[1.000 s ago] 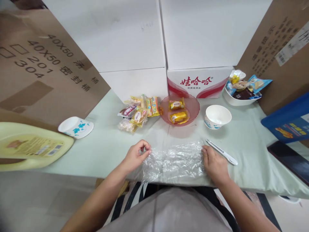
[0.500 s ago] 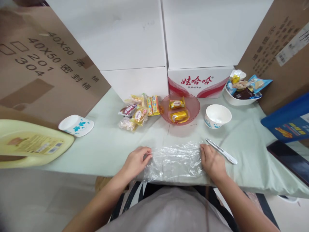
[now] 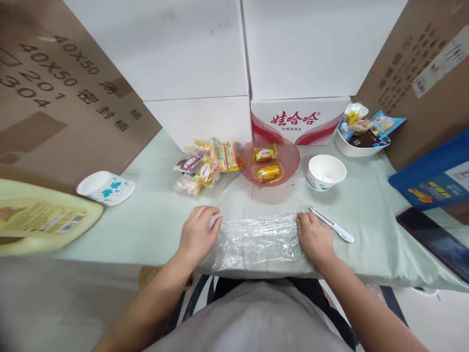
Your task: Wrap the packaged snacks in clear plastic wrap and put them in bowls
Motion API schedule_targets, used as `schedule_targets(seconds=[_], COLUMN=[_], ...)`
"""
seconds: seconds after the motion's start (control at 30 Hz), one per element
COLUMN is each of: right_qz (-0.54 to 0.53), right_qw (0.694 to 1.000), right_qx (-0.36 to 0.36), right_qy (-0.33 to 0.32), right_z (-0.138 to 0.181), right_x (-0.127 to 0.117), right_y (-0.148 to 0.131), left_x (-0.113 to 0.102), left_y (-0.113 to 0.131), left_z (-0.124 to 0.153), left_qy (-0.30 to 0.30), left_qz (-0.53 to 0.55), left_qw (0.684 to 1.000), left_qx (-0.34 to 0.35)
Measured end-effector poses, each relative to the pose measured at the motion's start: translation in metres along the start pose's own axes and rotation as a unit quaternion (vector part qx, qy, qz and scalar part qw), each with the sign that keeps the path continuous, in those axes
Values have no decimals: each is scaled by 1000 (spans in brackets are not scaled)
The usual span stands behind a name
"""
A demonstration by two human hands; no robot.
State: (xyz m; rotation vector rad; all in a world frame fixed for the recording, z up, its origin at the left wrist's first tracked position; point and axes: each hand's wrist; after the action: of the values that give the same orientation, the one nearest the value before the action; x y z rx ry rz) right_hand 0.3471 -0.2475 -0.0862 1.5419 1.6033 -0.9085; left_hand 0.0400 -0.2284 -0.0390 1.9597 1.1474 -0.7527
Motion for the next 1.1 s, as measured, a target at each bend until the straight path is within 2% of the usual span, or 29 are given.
schedule_targets(seconds=[0.03, 0.13, 0.23, 0.33, 0.43, 0.5, 0.57, 0.67, 0.77, 0.87, 0.97, 1.03, 1.1], right_qz=[1, -4, 9, -1, -118, -188, -203, -157, -111, -109, -144, -158, -158], right_qw=[1000, 1000, 999, 1000, 989, 963, 945, 957, 973, 971, 951, 945, 947], right_qx=[-2, -14, 7, 16, -92, -189, -243, -222, -186, -207, -267, -279, -271], right_qy=[-2, -22, -37, 1, 14, -32, -78, -104, -83, -56, -60, -67, -69], right_z=[0, 0, -1, -4, -9, -11, -10, -3, 8, 17, 24, 28, 32], right_x=[0, -4, -17, -36, -44, -38, -23, -4, -3, -15, -23, -21, -16], right_y=[0, 7, 27, 35, 12, -9, -19, -3, 22, 28, 20, 17, 18], left_x=[3, 16, 23, 20, 20, 24, 29, 27, 10, -7, -16, -20, -26], left_y=[8, 31, 37, 34, 36, 36, 29, 2, -23, -25, -17, -20, -30], left_z=[-1, 7, 22, 32, 29, 23, 19, 20, 27, 34, 40, 47, 56], left_qy=[-17, -137, -176, -194, -213, -225, -235, -242, -238, -213, -205, -188, -140], left_qz=[38, 118, 99, 86, 70, 61, 51, 28, 8, 29, 99, 127, 125], left_qw=[998, 971, 968, 966, 962, 957, 952, 944, 942, 944, 937, 943, 961], left_qx=[41, 153, 152, 145, 157, 172, 192, 222, 235, 249, 265, 244, 202])
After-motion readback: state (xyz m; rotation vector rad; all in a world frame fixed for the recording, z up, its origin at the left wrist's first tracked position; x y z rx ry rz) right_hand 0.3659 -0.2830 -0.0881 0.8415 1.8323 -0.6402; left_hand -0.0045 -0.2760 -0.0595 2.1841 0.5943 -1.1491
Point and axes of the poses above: each hand's wrist, its own z-axis away from the middle knuckle, its own x-axis out of the palm, y = z × x, and after that the axes turned 15 degrees about y, right-handed
